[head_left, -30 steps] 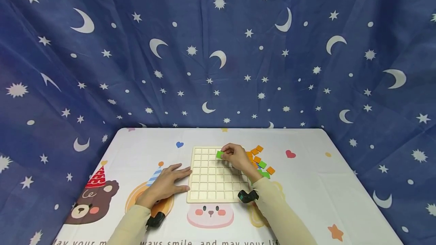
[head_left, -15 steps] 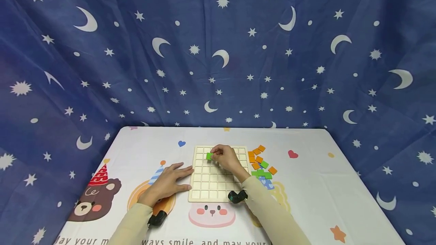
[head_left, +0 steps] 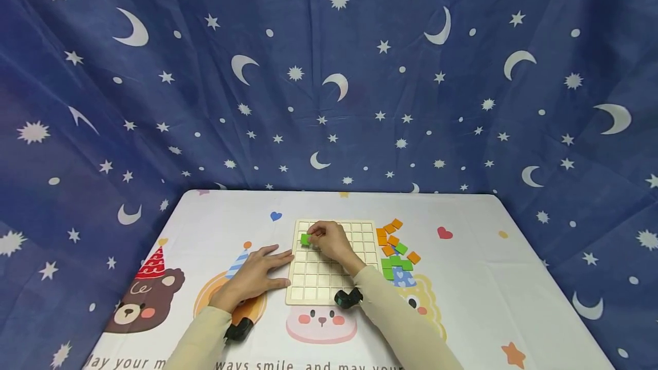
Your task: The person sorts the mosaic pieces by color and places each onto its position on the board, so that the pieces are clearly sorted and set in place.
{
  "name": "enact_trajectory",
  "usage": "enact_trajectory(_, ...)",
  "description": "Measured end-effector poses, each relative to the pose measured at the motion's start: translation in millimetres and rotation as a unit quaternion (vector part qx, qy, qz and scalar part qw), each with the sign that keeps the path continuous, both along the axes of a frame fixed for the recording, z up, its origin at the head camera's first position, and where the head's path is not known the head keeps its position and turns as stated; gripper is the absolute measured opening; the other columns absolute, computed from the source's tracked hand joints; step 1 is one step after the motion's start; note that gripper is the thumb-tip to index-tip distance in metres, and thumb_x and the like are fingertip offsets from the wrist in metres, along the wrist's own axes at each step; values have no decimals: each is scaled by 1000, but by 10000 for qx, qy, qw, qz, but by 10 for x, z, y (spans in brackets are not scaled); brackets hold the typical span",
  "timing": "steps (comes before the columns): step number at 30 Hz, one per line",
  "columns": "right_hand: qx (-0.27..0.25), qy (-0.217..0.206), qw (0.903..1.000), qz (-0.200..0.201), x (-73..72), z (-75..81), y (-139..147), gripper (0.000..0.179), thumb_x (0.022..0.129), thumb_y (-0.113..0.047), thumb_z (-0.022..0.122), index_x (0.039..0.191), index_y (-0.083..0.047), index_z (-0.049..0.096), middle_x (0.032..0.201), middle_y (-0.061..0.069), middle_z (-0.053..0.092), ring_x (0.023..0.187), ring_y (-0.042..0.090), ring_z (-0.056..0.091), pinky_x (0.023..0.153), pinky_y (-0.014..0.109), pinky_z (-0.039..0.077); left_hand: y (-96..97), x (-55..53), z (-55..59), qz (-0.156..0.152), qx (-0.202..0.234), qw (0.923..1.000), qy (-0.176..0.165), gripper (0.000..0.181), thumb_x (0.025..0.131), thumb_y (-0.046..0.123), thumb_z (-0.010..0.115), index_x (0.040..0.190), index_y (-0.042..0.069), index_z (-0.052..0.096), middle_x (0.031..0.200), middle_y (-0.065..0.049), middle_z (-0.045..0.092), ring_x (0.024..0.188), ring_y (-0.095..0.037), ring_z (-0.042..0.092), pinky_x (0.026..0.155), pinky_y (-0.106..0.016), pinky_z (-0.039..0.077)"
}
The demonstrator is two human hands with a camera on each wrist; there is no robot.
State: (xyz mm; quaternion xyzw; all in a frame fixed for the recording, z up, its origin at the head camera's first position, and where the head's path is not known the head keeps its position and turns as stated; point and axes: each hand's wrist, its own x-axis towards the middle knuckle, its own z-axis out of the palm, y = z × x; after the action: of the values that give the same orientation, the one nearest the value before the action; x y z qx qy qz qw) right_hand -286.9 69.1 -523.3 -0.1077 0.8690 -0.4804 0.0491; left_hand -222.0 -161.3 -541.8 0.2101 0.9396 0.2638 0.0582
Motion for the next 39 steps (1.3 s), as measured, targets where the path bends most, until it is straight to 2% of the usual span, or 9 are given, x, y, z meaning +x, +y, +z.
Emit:
enact_trajectory(7,200,10,9998,-77,16,-14,-60,3,88,-15,73,92,-15,75,82,-2,70,72,9,60,69,27,49,4,2,12,-4,73,10000,9,65,82,47,76,141,28,56,148,14,50,147,-29,31,113,-60,29)
enact_trajectory(12,344,190,9992,-119,1,-57,-80,3,87,-15,74,90,-15,76,80,-4,71,71,8,61,71,28,50,10,3,13,-34,96,9999,25,65,82,46,76,141,27,56,148,13,50,147,-29,31,114,-60,29)
enact_trajectory(28,1112,609,9919,-32,29,-71,-138,5,86,-17,75,90,-17,78,83,-4,72,73,7,61,68,26,49,10,14,5,-25,168,9997,151,64,81,46,77,139,26,58,147,11,52,146,-31,33,112,-61,31)
enact_trajectory(34,902,383,9952,17,45,-57,-150,16,85,-13,76,100,-14,76,87,-3,70,77,8,58,70,26,48,0,15,0,-67,153,9998,137,65,82,47,76,140,25,57,148,10,52,146,-32,33,112,-62,30)
enact_trajectory(39,543,168,9984,-20,65,-22,-134,16,88,-14,73,103,-12,74,92,-1,69,77,9,59,69,26,50,-5,13,-2,-81,155,9997,146,64,82,46,76,140,25,57,148,10,51,146,-32,33,113,-62,29)
